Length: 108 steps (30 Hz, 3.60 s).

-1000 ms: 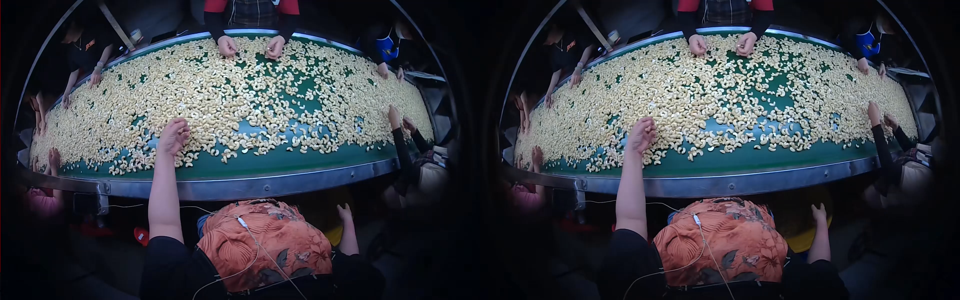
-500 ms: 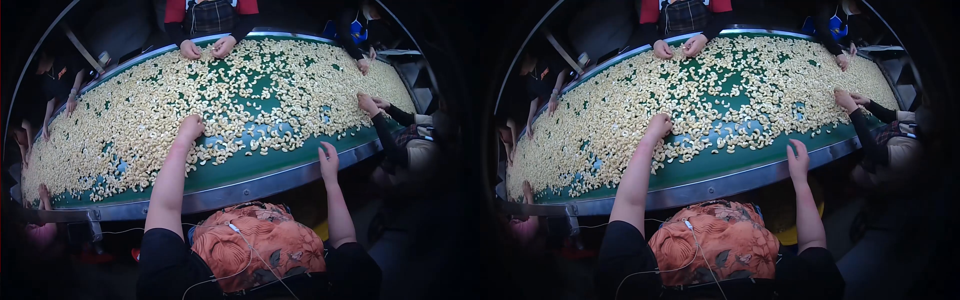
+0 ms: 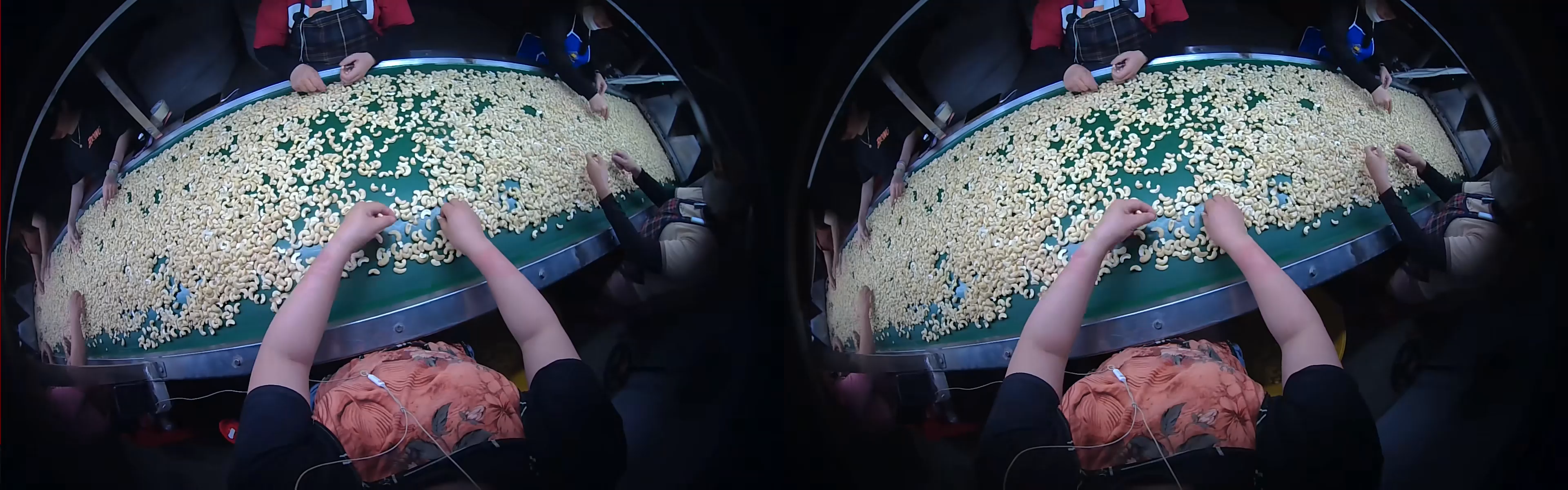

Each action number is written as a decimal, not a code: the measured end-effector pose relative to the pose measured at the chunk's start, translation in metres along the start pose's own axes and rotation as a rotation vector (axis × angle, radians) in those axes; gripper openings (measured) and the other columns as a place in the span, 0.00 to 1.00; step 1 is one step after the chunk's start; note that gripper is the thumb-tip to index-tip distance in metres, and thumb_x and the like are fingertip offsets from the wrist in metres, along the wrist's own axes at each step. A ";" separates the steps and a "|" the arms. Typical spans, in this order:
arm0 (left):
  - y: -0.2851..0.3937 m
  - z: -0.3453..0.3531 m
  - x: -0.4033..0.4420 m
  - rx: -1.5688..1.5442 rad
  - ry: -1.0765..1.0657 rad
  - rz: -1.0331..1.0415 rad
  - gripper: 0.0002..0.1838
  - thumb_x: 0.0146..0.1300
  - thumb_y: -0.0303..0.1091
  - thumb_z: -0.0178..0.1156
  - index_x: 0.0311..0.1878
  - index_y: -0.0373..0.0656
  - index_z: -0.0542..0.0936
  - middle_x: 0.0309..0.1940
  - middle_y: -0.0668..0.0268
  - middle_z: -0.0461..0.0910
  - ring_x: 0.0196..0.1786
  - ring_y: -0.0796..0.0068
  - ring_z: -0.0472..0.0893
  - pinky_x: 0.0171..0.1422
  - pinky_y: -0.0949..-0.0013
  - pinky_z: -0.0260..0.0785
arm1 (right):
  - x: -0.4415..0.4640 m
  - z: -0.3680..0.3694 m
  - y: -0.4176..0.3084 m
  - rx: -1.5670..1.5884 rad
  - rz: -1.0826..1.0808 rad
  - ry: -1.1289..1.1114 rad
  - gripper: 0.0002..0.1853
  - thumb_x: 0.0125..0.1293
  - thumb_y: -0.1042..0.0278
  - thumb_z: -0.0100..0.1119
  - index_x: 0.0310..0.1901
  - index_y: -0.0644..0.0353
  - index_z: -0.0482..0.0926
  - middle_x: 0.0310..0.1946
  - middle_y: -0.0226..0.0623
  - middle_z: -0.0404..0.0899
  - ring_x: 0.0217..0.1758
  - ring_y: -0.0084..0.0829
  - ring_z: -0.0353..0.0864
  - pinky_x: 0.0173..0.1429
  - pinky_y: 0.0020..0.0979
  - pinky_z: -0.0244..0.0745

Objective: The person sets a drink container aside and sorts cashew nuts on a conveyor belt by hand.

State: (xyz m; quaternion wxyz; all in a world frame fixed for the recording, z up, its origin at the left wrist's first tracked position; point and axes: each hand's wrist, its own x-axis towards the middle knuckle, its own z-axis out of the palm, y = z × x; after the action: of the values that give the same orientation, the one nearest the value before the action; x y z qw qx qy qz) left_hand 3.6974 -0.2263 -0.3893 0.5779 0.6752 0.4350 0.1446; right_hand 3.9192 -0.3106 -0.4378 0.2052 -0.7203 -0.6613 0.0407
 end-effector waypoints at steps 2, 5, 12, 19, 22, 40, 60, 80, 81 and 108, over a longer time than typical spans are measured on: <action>0.005 0.034 0.022 0.436 0.037 0.242 0.10 0.53 0.35 0.58 0.35 0.41 0.81 0.21 0.60 0.77 0.25 0.68 0.77 0.31 0.67 0.69 | -0.005 -0.006 0.006 0.009 0.009 -0.080 0.06 0.53 0.69 0.59 0.27 0.62 0.75 0.28 0.39 0.73 0.34 0.38 0.74 0.39 0.35 0.70; -0.004 0.065 0.043 0.940 0.162 0.400 0.07 0.50 0.26 0.51 0.28 0.38 0.80 0.27 0.52 0.79 0.33 0.55 0.80 0.37 0.58 0.72 | -0.018 -0.027 0.014 0.632 0.298 -0.285 0.07 0.54 0.68 0.60 0.28 0.62 0.76 0.23 0.32 0.73 0.24 0.26 0.71 0.32 0.28 0.69; -0.014 0.056 0.042 0.538 0.067 0.196 0.06 0.51 0.27 0.52 0.26 0.37 0.78 0.24 0.58 0.79 0.28 0.64 0.80 0.33 0.63 0.71 | -0.006 -0.027 0.067 1.005 0.514 -0.182 0.07 0.56 0.68 0.60 0.32 0.62 0.78 0.24 0.28 0.76 0.23 0.14 0.71 0.26 0.17 0.64; -0.001 0.039 0.013 -0.770 0.017 -0.136 0.04 0.55 0.32 0.59 0.31 0.43 0.76 0.20 0.74 0.71 0.20 0.86 0.68 0.23 0.82 0.58 | 0.006 -0.018 0.049 0.355 0.021 -0.185 0.09 0.50 0.70 0.60 0.34 0.62 0.79 0.26 0.39 0.76 0.30 0.35 0.76 0.37 0.32 0.72; 0.003 0.055 0.023 -0.603 -0.021 -0.137 0.05 0.55 0.33 0.61 0.32 0.43 0.77 0.19 0.75 0.71 0.19 0.87 0.67 0.22 0.83 0.56 | -0.002 -0.008 0.045 0.268 -0.080 -0.069 0.12 0.50 0.74 0.59 0.39 0.62 0.77 0.27 0.39 0.76 0.30 0.34 0.76 0.37 0.32 0.72; 0.010 0.102 0.008 0.187 -0.057 -0.014 0.10 0.54 0.30 0.55 0.38 0.43 0.82 0.20 0.69 0.77 0.21 0.82 0.73 0.25 0.76 0.64 | -0.028 -0.035 0.069 0.313 -0.177 -0.242 0.05 0.52 0.70 0.57 0.29 0.60 0.78 0.30 0.37 0.74 0.39 0.38 0.73 0.42 0.37 0.70; 0.068 0.096 0.209 0.785 0.254 0.199 0.11 0.54 0.32 0.53 0.39 0.49 0.82 0.34 0.61 0.81 0.38 0.63 0.80 0.44 0.65 0.71 | -0.019 -0.061 0.156 1.650 0.574 -0.751 0.04 0.57 0.72 0.58 0.31 0.54 0.72 0.24 0.23 0.69 0.25 0.15 0.68 0.28 0.17 0.63; 0.081 0.135 0.208 -0.533 0.143 -0.028 0.08 0.59 0.36 0.59 0.28 0.46 0.72 0.15 0.77 0.64 0.14 0.88 0.60 0.17 0.82 0.52 | 0.125 -0.029 0.170 0.061 -0.077 -0.247 0.06 0.50 0.69 0.58 0.29 0.62 0.79 0.27 0.42 0.80 0.33 0.37 0.80 0.37 0.35 0.74; 0.083 0.147 0.209 -0.457 0.190 -0.019 0.07 0.59 0.36 0.59 0.29 0.45 0.73 0.15 0.78 0.64 0.13 0.89 0.58 0.16 0.83 0.48 | 0.118 -0.037 0.176 0.361 0.041 -0.352 0.06 0.51 0.68 0.58 0.29 0.61 0.79 0.26 0.38 0.79 0.32 0.33 0.80 0.35 0.31 0.73; 0.064 0.303 0.198 0.723 0.453 0.645 0.08 0.52 0.27 0.57 0.38 0.42 0.77 0.23 0.61 0.75 0.28 0.60 0.76 0.33 0.60 0.67 | 0.190 -0.061 0.346 -0.002 0.150 -0.374 0.09 0.51 0.69 0.57 0.34 0.60 0.81 0.35 0.42 0.81 0.37 0.34 0.82 0.39 0.33 0.76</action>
State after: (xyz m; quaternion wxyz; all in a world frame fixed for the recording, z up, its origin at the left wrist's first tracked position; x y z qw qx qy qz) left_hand 4.0507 -0.2726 -0.4798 0.1261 0.8825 0.3414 0.2978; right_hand 4.2865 -0.1552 -0.4627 0.0744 -0.7479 -0.6323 0.1880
